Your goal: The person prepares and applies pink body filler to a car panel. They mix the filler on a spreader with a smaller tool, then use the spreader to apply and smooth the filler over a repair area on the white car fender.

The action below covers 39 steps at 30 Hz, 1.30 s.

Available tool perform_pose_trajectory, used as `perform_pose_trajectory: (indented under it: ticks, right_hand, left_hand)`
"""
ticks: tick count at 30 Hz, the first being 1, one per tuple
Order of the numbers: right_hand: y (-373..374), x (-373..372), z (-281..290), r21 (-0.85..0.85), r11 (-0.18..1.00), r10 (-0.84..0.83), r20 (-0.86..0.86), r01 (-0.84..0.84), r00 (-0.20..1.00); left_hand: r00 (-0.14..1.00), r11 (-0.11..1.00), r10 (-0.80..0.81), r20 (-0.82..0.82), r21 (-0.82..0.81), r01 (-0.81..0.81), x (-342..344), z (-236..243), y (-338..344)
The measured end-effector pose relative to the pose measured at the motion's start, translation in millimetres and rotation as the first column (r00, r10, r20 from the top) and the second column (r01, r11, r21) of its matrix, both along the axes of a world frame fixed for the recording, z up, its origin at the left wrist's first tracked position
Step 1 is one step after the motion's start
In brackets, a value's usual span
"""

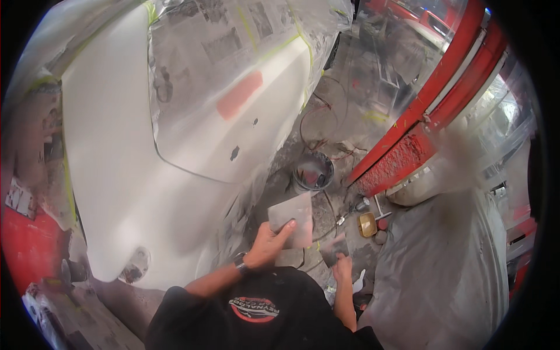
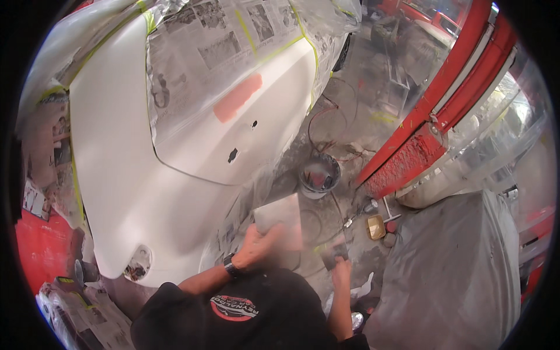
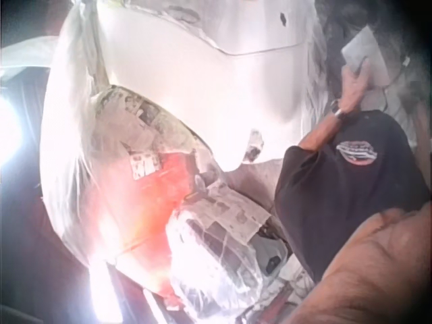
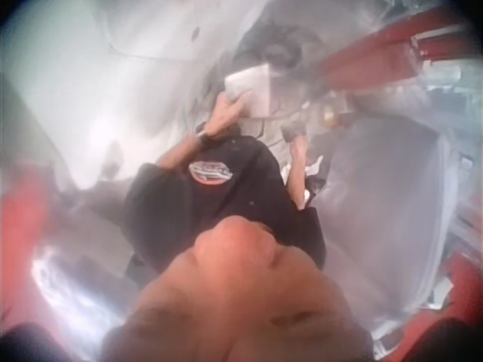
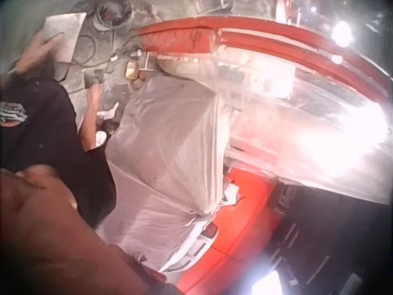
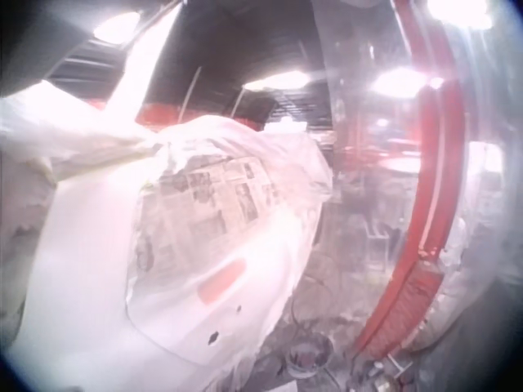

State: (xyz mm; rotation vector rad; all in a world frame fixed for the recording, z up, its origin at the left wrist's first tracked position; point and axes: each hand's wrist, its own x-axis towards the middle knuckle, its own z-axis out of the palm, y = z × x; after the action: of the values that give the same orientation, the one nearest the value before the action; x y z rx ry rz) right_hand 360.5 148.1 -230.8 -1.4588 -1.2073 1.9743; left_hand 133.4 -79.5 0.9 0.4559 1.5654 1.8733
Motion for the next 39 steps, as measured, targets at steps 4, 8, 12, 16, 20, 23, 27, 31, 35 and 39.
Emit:
perform_pose_trajectory:
  ticks: [4,8,12,16,20,23,27,31,35,39]
  right_hand:
    - [-13,-12,17,-0.035,0.991,0.123,-0.122,-0.128,0.985]
    - [-33,-11,12,-0.086,0.955,0.260,-0.223,-0.285,0.939]
    - [-80,-19,67,-0.052,0.948,0.276,-0.353,-0.313,0.894]
    - [-84,-9,79,0.046,0.944,0.321,-0.346,-0.325,0.882]
    - [-77,10,61,0.471,0.802,0.438,-0.046,-0.367,0.898]
    - [-125,-6,146,0.074,0.976,0.211,-0.540,-0.204,0.815]
    - [-187,-4,245,0.578,0.683,0.596,-0.088,-0.447,0.798]
    - [-240,-13,259,0.862,0.213,0.735,0.169,-0.461,0.656]
    - [-259,-12,224,0.747,-0.207,0.549,0.624,-0.632,0.556]
    - [-286,15,186,0.701,-0.036,0.604,0.583,-0.712,0.544]
  left_hand:
    - [0.968,0.977,0.209,0.141,0.000,-0.211,47,-11,-36]
    - [0.868,0.909,0.399,0.296,-0.006,-0.416,91,-35,-75]
    - [0.850,0.885,0.450,0.272,-0.011,-0.465,118,-24,-107]
    - [0.874,0.904,0.425,0.236,-0.161,-0.396,126,-13,-119]
    - [0.886,0.930,0.367,0.284,-0.107,-0.351,127,-1,-114]
    - [0.880,0.938,0.320,0.350,0.012,-0.346,119,-15,-120]
    - [0.961,0.960,0.275,0.031,0.037,-0.276,112,5,-131]
    - [0.945,0.949,0.292,0.151,0.077,-0.305,98,12,-159]
    - [0.914,0.915,0.338,0.225,0.149,-0.375,86,-1,-197]
    - [0.926,0.946,0.257,0.277,0.124,-0.300,76,-5,-238]
